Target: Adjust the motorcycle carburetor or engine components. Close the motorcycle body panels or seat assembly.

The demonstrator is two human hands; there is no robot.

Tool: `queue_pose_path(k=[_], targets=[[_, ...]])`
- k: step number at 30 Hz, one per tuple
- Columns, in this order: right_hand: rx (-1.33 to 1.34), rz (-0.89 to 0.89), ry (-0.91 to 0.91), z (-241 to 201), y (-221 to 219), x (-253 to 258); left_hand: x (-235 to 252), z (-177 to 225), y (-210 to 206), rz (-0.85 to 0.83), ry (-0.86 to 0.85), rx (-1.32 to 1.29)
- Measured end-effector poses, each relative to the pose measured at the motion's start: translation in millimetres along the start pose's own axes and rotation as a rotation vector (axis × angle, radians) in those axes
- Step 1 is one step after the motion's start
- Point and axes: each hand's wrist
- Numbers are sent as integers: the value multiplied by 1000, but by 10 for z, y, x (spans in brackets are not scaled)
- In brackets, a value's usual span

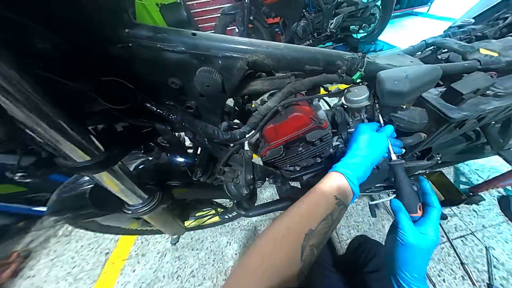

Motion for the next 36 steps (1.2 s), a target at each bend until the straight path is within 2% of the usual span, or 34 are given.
queue_pose_path(k=[2, 3, 4, 5, 6, 8, 9, 10, 12, 13, 14, 15, 17, 18, 19, 20, 22, 23, 24, 26, 27, 28, 29, 30, 32, 33, 34, 36], targets=[[522, -47, -420, -68, 44, -3, -153, 13, 34, -4, 6, 19], [701, -99, -614, -103, 78, 19, -230, -1, 71, -23, 2, 26], [750, -115, -680, -117, 83, 26, -278, -2, 99, -43, -1, 32], [674, -71, -629, -142, 55, 18, -294, -6, 112, -55, -3, 37], [491, -22, -470, -149, 13, 5, -279, -15, 119, -61, -7, 41], [6, -39, -81, -72, 7, -9, -223, -45, 117, -70, -12, 43], [-45, -67, -43, -47, 30, -4, -196, -56, 105, -67, -15, 44], [90, -84, -126, -32, 50, -1, -168, -53, 88, -60, -20, 43], [603, -158, -477, -57, 107, 12, -103, -40, 64, -47, -18, 36], [740, -204, -626, -77, 126, 29, -68, -26, 55, -44, -10, 31], [746, -195, -659, -90, 112, 28, -37, -14, 46, -39, -2, 25], [628, -134, -580, -106, 74, 12, -10, -11, 38, -36, 3, 20], [141, -69, -221, -130, 14, -7, 38, -15, 31, -29, 11, -3], [-21, -82, -100, -124, 28, -9, 43, -11, 21, -22, 17, -9], [-14, -93, -95, -100, 53, -10, 44, -4, 9, -15, 23, -14], [165, -96, -204, -71, 78, -25, 43, 9, -2, -6, 29, -20], [680, -169, -573, -31, 149, -14, 33, 32, -10, 11, 28, -20], [798, -229, -678, -19, 173, 3, 25, 35, -7, 11, 26, -15], [767, -210, -666, -35, 152, 2, 17, 35, -2, 6, 22, -11], [406, -71, -399, -73, 66, -3, 18, 32, 11, -12, 23, -16], [200, -63, -253, -70, 65, -11, 24, 13, 15, -16, 27, -10], [94, -81, -187, -65, 87, -12, 29, -4, 15, -14, 31, -4], [138, -100, -209, -58, 108, -11, 39, -10, 14, -15, 29, 0], [320, -123, -298, -48, 131, -17, 48, -15, 11, -9, 21, -1], [744, -212, -591, -63, 173, 10, 43, -7, 10, -1, 15, -24], [804, -227, -646, -75, 166, 26, 40, -2, 13, -1, 15, -29], [730, -180, -601, -93, 134, 24, 40, 0, 14, -2, 16, -28], [312, -103, -294, -109, 82, 10, 38, 14, 3, -7, 17, -21]])
Point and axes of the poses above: each hand's wrist, its own x-axis towards the middle knuckle, its own y-axis out of the back of the hand, z = x × y, and after that the axes turned 3 degrees about -x, right-handed
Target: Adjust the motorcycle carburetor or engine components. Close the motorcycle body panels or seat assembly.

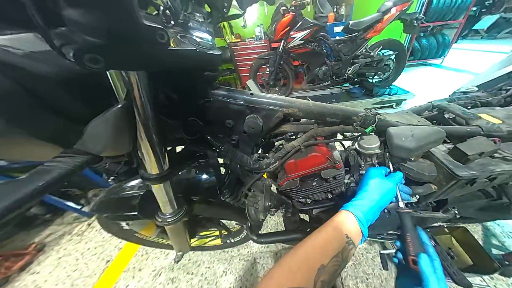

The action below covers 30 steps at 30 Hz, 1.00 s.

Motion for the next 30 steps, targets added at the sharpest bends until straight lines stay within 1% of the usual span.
queue_pose_path(k=[1, 2, 3, 5, 6, 7, 8, 9, 10, 11, 12, 13, 14, 15, 16, 17, 19, 20, 21, 22, 24, 25, 26, 27, 28, 29, 30], targets=[[-187, -4, 106, -3, 9, -14, -10, 10, -9, 3, 6, 3], [-230, -14, 128, 6, 26, -20, -16, 16, -18, 6, 15, -1], [-115, -23, 66, 34, 48, -22, -16, 18, -26, 12, 15, -4], [327, -83, -250, 34, 93, -12, -21, 27, -25, 14, 12, -5], [431, -125, -354, 24, 108, 12, -18, 26, -21, 12, 8, 0], [407, -105, -336, 18, 96, 10, -16, 21, -17, 4, 5, 6], [265, -40, -218, 21, 64, 0, -13, 15, -17, -2, 1, 16], [36, -7, -55, 33, 38, -12, -7, 8, -12, -8, 0, 24], [-153, -2, 56, 36, 31, -28, -8, 2, -8, -8, 3, 35], [-212, -11, 84, 32, 28, -46, -12, -5, -3, -4, 3, 43], [-120, -26, 47, 35, 23, -59, -5, -10, 2, 2, -1, 44], [82, -59, -47, 47, 36, -73, 4, -14, 3, 13, -6, 40], [289, -101, -188, 40, 50, -73, 11, -18, 6, 21, -13, 28], [406, -128, -291, 31, 47, -60, 10, -23, 20, 18, -21, 13], [402, -98, -296, 35, 24, -60, 9, -43, 34, 12, -30, 5], [282, -43, -200, 43, -5, -64, 11, -64, 44, 3, -37, 7], [-142, 13, 50, 45, -33, -66, 13, -88, 68, -26, -45, 17], [-242, 11, 95, 40, -16, -72, 10, -98, 69, -26, -47, 24], [-197, 2, 76, 43, -1, -75, 6, -100, 64, -18, -53, 27], [-34, -23, 0, 44, 9, -84, 4, -99, 59, -9, -55, 23], [364, -121, -291, 26, 45, -91, -12, -99, 57, 1, -49, 8], [441, -132, -368, 24, 37, -87, -21, -92, 58, 3, -50, -1], [402, -94, -339, 24, 7, -86, -31, -85, 60, -1, -55, -14], [272, -38, -230, 27, -27, -82, -36, -82, 65, -9, -62, -19], [82, -1, -94, 42, -42, -81, -50, -84, 76, -22, -65, -21], [-74, 4, -9, 52, -35, -90, -60, -99, 80, -26, -66, -21], [-101, 0, 5, 62, -20, -96, -57, -113, 79, -26, -66, -22]])
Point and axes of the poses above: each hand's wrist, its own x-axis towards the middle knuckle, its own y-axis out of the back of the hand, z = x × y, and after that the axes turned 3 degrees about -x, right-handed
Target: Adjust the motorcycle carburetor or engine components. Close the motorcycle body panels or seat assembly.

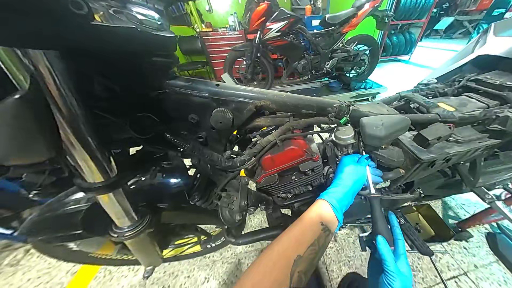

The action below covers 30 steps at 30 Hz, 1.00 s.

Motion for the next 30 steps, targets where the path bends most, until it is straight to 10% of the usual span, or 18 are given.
queue_pose_path(k=[4, 9, 13, 18, 23, 30], targets=[[549, -156, -335, -2, 46, -17, -13, 93, -47, 46, 31, -30], [20, 39, -22, 67, -49, 15, -85, 36, 13, -12, -15, 3], [519, -100, -332, -4, 25, 26, -268, 87, 20, -2, -28, -7], [-36, 48, 32, -29, -40, 47, -238, 319, -54, 37, 64, -30], [435, -140, -369, -65, 15, 28, 121, 121, -83, 72, -8, -61], [222, 61, -109, 28, -39, 31, 94, 160, -81, 72, -6, -40]])
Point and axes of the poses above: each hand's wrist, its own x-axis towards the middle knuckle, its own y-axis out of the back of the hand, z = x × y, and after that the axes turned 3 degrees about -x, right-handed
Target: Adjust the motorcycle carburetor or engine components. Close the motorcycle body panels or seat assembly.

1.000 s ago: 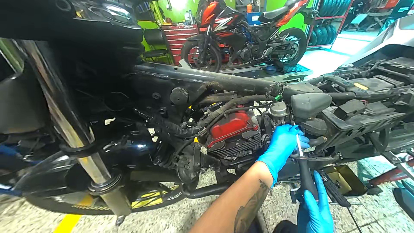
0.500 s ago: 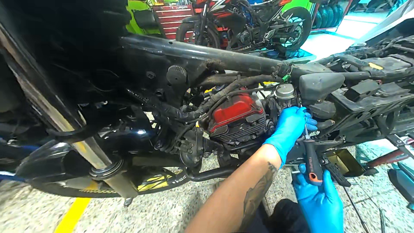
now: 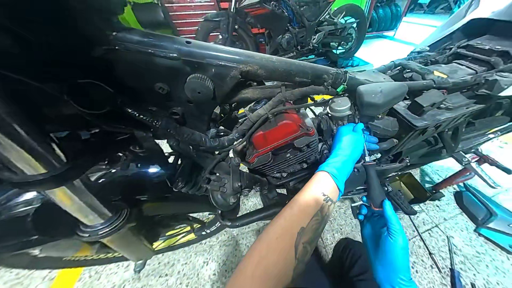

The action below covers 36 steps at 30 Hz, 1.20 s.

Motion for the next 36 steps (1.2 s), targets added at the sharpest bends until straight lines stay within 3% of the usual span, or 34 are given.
queue_pose_path(k=[2, 7, 12, 16, 20, 28, 36], targets=[[-31, 15, 9, -33, -29, 3, 12, -8, -6, 10, 4, 5], [-628, 8, 277, -132, 62, -175, -238, -10, 114, -33, 31, 160], [-319, -369, -164, -72, 107, -529, -789, -94, 759, -35, 87, 495], [-523, -309, 61, 81, -118, -461, -672, -47, 783, 2, 264, 443], [-723, -229, 201, 92, -214, -325, -603, -24, 750, -34, 282, 472], [-842, -207, 139, 137, -289, -259, -589, -46, 735, -16, 241, 469], [-735, -162, 23, 84, -430, -174, -671, 44, 674, 4, 259, 543]])
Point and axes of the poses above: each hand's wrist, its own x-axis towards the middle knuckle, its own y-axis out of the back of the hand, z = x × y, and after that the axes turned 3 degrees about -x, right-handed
